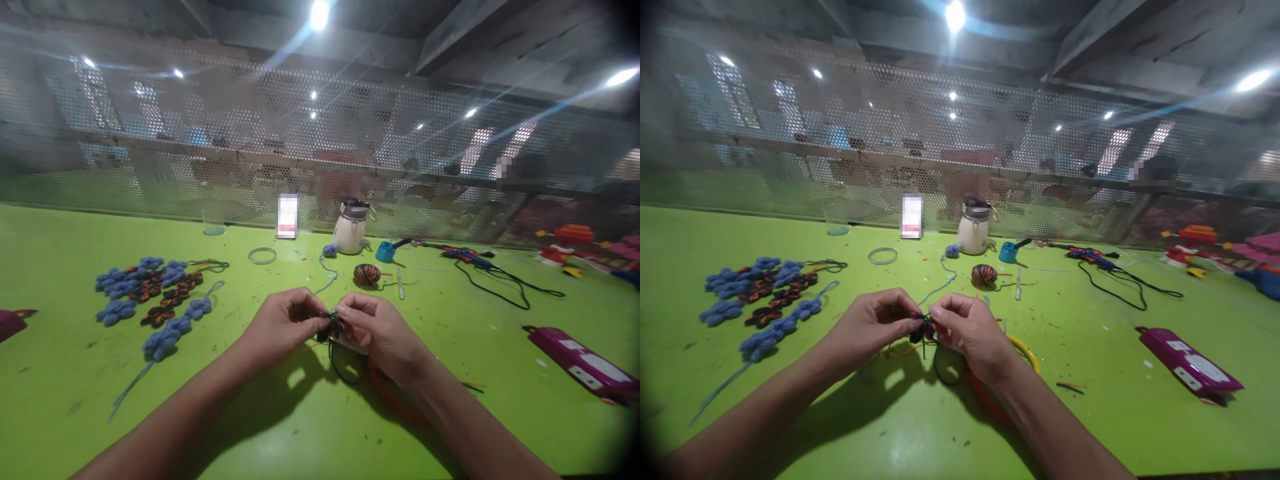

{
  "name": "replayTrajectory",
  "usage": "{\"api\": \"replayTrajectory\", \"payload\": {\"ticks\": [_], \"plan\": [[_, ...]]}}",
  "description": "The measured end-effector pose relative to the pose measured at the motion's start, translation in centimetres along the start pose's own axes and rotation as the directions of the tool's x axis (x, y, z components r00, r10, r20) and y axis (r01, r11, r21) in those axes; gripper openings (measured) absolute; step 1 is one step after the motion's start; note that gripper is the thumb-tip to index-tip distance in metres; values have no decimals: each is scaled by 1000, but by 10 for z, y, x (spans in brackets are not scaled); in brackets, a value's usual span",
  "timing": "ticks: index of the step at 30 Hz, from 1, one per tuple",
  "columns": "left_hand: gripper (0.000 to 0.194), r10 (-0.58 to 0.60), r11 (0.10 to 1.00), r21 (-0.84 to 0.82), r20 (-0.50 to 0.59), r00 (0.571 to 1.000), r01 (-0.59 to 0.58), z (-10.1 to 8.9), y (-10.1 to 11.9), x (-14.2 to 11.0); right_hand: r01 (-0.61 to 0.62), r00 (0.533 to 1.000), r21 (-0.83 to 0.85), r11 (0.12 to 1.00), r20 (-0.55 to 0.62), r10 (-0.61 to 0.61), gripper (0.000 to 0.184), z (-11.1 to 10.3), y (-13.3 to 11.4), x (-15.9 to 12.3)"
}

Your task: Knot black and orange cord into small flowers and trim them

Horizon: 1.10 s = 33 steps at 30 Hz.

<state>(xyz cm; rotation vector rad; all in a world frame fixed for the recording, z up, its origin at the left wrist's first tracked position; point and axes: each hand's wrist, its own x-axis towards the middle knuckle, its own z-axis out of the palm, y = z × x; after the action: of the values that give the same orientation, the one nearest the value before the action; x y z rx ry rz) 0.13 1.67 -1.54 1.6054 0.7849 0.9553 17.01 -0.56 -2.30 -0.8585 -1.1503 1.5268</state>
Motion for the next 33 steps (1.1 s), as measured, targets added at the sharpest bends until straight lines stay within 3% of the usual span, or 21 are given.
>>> {"api": "replayTrajectory", "payload": {"ticks": [14, 26, 33], "plan": [[10, 6, 1000, 23, 8, 1000, -6, -1, 4, -1, 95, 992, -39, 995, -80, -98, 17, 7, -2, -5], [9, -15, 999, -38, 21, 1000, 15, -1, 6, -2, 41, 998, 9, 999, -40, -41, 19, 7, -5, -5], [10, -22, 999, 36, 45, 999, 20, -1, 3, 0, 29, 998, 5, 1000, -56, -28, 21, 6, -2, -2]]}}
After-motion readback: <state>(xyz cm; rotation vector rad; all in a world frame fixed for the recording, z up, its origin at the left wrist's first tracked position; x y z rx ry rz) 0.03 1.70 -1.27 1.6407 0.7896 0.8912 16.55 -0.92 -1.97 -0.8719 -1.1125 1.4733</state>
